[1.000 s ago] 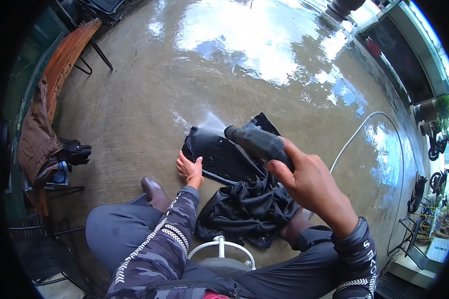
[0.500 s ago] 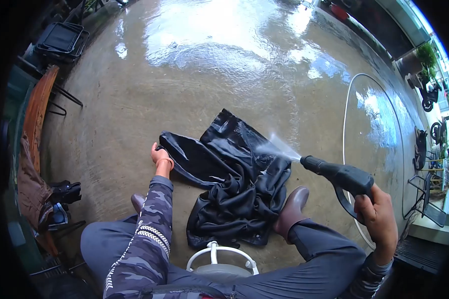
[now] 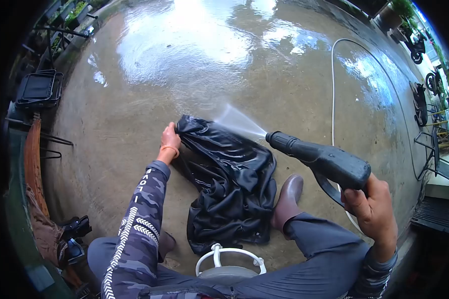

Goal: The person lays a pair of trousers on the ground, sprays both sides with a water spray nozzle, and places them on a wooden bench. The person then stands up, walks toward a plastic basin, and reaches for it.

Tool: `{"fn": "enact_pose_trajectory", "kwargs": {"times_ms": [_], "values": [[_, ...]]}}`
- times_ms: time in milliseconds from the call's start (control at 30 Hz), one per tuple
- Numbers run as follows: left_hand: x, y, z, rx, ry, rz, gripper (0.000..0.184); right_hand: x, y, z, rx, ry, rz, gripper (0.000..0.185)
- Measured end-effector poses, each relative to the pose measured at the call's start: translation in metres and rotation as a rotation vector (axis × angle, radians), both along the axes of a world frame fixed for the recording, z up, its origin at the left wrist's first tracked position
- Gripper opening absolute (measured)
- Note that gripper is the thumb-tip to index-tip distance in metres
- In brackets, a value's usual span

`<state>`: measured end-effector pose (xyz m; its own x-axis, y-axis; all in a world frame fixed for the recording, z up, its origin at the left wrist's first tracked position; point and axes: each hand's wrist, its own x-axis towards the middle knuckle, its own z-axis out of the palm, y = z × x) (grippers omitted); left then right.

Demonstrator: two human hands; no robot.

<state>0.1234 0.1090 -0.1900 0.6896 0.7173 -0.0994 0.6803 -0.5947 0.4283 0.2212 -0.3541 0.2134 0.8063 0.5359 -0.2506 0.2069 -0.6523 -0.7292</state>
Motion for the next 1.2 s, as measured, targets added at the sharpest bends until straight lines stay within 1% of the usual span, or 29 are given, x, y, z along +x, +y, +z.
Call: {"fn": "enact_pose_trajectory", "kwargs": {"times_ms": [33,100,133,167,200,233,267,300,367,400,433,500,533,567,633,733,767,800,867,900,933,967,1033,1067,1100,1133,1167,1200], "values": [[0.016,0.027,0.018,0.099,-0.132,-0.036,0.026,0.001,-0.002,0.000,0.015,-0.006,-0.018,0.046],[0.048,0.081,0.090,0.233,-0.273,-0.078,0.030,0.001,-0.006,0.002,0.043,0.030,-0.030,0.046],[0.062,0.105,0.134,0.375,-0.392,-0.117,0.030,0.001,-0.006,0.010,0.019,0.057,-0.045,0.043],[0.077,0.133,0.182,0.492,-0.422,-0.129,0.031,0.002,-0.009,0.014,0.042,0.049,-0.052,0.043],[0.086,0.145,0.245,0.587,-0.447,-0.145,0.030,0.002,-0.012,0.014,0.061,0.042,-0.056,0.041],[0.093,0.157,0.303,0.640,-0.524,-0.145,0.028,0.001,-0.014,0.015,0.083,0.036,-0.058,0.040],[0.098,0.171,0.354,0.753,-0.587,-0.138,0.027,0.000,-0.015,0.019,0.098,0.013,-0.063,0.038],[0.101,0.182,0.403,0.764,-0.657,-0.139,0.028,-0.001,-0.017,0.022,0.125,0.007,-0.063,0.038],[0.080,0.178,0.496,0.894,-0.632,-0.106,0.031,-0.012,-0.024,0.025,0.192,0.043,-0.091,0.038],[0.065,0.168,0.537,0.911,-0.606,-0.103,0.032,-0.017,-0.028,0.028,0.214,0.029,-0.094,0.037],[0.050,0.163,0.571,0.924,-0.633,-0.081,0.032,-0.022,-0.032,0.031,0.237,0.018,-0.081,0.037],[0.025,0.149,0.627,1.042,-0.719,-0.161,0.030,-0.030,-0.037,0.036,0.238,-0.015,-0.082,0.037],[0.013,0.139,0.648,1.045,-0.722,-0.184,0.029,-0.035,-0.038,0.041,0.246,-0.019,-0.072,0.038],[0.024,0.147,0.639,1.055,-0.711,-0.174,0.029,-0.021,-0.025,0.029,0.251,-0.015,-0.057,0.038],[0.016,0.133,0.654,1.144,-0.731,-0.367,0.029,-0.022,-0.024,0.028,0.255,-0.001,-0.052,0.037],[0.022,0.130,0.647,1.142,-0.763,-0.373,0.028,-0.017,-0.014,0.016,0.136,-0.033,-0.022,0.037],[0.027,0.133,0.643,1.154,-0.793,-0.389,0.028,-0.014,-0.013,0.008,0.067,0.028,-0.025,0.038],[0.031,0.135,0.642,1.150,-0.792,-0.396,0.028,-0.013,-0.008,-0.002,0.030,0.007,0.004,0.038],[0.026,0.128,0.662,1.199,-0.795,-0.283,0.025,-0.015,-0.008,-0.017,-0.016,0.002,0.032,0.038],[0.018,0.124,0.673,1.221,-0.790,-0.228,0.024,-0.017,-0.012,-0.026,-0.077,-0.007,0.093,0.040],[0.010,0.136,0.693,1.305,-0.824,-0.304,0.024,-0.020,-0.016,-0.036,-0.133,-0.021,0.155,0.042],[0.002,0.150,0.715,1.390,-0.861,-0.380,0.023,-0.023,-0.020,-0.047,-0.135,-0.015,0.154,0.042],[-0.013,0.144,0.751,1.396,-0.908,-0.335,0.022,-0.022,-0.027,-0.073,-0.198,0.022,0.241,0.048],[-0.021,0.137,0.760,1.464,-0.915,-0.260,0.022,-0.020,-0.031,-0.091,-0.178,0.062,0.262,0.059],[-0.033,0.127,0.765,1.533,-0.920,-0.179,0.022,-0.019,-0.034,-0.113,-0.179,0.056,0.268,0.059],[-0.047,0.118,0.768,1.534,-0.908,-0.176,0.022,-0.019,-0.037,-0.134,-0.214,0.058,0.319,0.066],[-0.064,0.105,0.761,1.542,-0.904,-0.161,0.022,-0.021,-0.036,-0.144,-0.247,0.061,0.371,0.074],[-0.081,0.082,0.747,1.422,-0.970,-0.292,0.021,-0.023,-0.031,-0.143,-0.421,0.158,0.432,0.086]]}}
